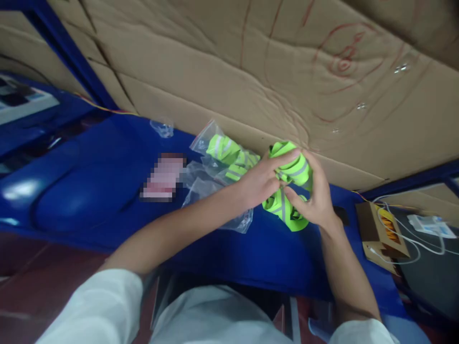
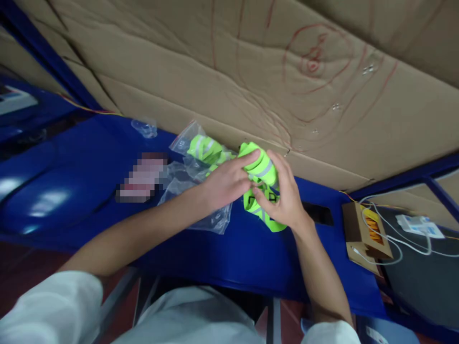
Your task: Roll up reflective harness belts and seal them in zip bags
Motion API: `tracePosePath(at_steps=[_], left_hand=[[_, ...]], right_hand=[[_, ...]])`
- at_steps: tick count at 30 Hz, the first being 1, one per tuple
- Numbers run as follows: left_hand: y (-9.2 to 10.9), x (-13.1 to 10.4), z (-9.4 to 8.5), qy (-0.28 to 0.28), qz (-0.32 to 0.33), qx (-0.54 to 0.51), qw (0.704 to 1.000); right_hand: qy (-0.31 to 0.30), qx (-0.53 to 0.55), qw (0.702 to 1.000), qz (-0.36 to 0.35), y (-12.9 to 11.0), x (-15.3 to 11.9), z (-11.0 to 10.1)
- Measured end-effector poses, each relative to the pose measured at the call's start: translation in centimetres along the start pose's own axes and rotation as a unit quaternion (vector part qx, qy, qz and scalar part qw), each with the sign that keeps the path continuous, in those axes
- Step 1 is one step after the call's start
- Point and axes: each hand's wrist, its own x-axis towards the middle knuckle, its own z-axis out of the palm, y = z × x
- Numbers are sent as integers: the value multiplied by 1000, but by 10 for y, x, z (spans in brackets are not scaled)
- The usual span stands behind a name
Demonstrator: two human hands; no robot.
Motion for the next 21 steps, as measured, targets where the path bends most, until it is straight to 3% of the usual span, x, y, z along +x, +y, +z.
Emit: tracePosePath(at_steps=[3, 7, 10, 12, 13, 15, 17, 19, 21], left_hand=[[-1, -4, 8, 32, -16, -42, 998], [-16, -15, 21, -10, -114, -50, 992], [-41, -29, 22, -68, -197, 6, 978], [-53, -46, 18, -105, -195, 104, 969], [-56, -56, 14, -126, -165, 184, 961], [-50, -79, 1, -189, -54, 378, 904], [-35, -100, -20, -240, 76, 563, 787], [-18, -113, -44, -179, 134, 711, 667], [-8, -118, -68, -117, 124, 792, 586]], right_hand=[[-5, 22, 1000, 10, 1, -2, -2], [40, -38, 991, 122, -1, -28, -14], [39, -37, 976, 211, -4, -60, -25], [90, 23, 951, 296, 0, -78, -30], [139, 81, 925, 344, 3, -85, -32], [243, 236, 836, 432, 16, -92, -34], [311, 378, 728, 481, 32, -94, -33], [338, 454, 655, 500, 44, -94, -31], [341, 481, 622, 516, 48, -93, -26]])
